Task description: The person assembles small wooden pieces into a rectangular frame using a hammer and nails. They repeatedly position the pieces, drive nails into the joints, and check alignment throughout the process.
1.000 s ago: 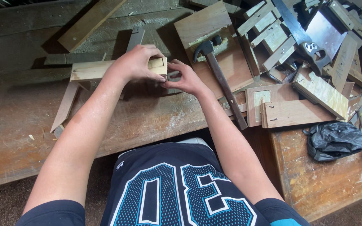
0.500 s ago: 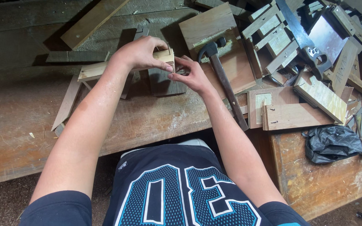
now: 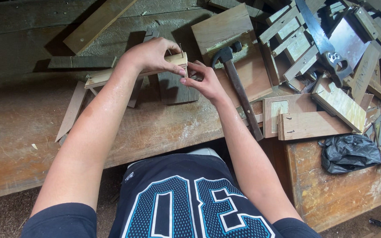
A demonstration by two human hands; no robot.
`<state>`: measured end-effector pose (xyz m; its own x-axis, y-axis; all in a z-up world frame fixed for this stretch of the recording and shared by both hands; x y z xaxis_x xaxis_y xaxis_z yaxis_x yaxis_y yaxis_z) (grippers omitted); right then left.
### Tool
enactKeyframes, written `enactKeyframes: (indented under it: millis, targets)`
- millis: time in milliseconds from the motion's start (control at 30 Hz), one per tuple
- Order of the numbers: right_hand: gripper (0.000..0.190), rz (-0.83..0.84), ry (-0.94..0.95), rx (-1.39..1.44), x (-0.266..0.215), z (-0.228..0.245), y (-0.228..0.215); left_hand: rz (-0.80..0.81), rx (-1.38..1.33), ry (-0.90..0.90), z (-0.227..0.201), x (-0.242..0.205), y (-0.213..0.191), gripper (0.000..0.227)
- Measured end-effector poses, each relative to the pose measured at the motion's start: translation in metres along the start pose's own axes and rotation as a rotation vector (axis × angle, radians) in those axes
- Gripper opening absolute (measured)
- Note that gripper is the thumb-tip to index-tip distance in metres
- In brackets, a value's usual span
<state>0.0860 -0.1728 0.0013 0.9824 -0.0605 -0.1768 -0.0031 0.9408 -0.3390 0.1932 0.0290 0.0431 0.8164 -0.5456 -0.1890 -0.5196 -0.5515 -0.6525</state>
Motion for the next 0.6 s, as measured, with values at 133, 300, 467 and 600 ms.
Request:
enactKeyframes:
  millis: [133, 300, 467, 600]
  targets:
    - [0.085, -0.01, 0.06, 0.007, 0.002, 0.003, 0.001, -0.008, -0.017, -0.01, 0.006, 0.004, 0.002, 0.087]
    - [0.086, -0.019, 0.063, 0.024, 0.004, 0.001, 0.003, -0.023, -0.008, 0.004, 0.012, 0.007, 0.005, 0.092]
    - [0.084, -0.037, 0.062, 0.021, 0.006, 0.0, 0.004, 0.0, -0.011, -0.033, 0.016, 0.012, 0.005, 0.094]
    - [0.086, -0.037, 0.137, 0.137, 0.007, 0.001, 0.005, 0.011, -0.001, -0.022, 0.018, 0.015, 0.006, 0.096]
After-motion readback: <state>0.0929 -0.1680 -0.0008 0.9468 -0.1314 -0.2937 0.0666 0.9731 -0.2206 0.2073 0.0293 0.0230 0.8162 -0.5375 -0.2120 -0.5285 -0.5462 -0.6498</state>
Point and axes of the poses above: each hand's wrist, its own x-axis towards the middle knuckle, its own y-axis out of the palm, z = x × y, the point moved 2 cm from there along x, towards the middle knuckle, and after that the axes turned 15 degrees about -z, right-handed, at the moved point
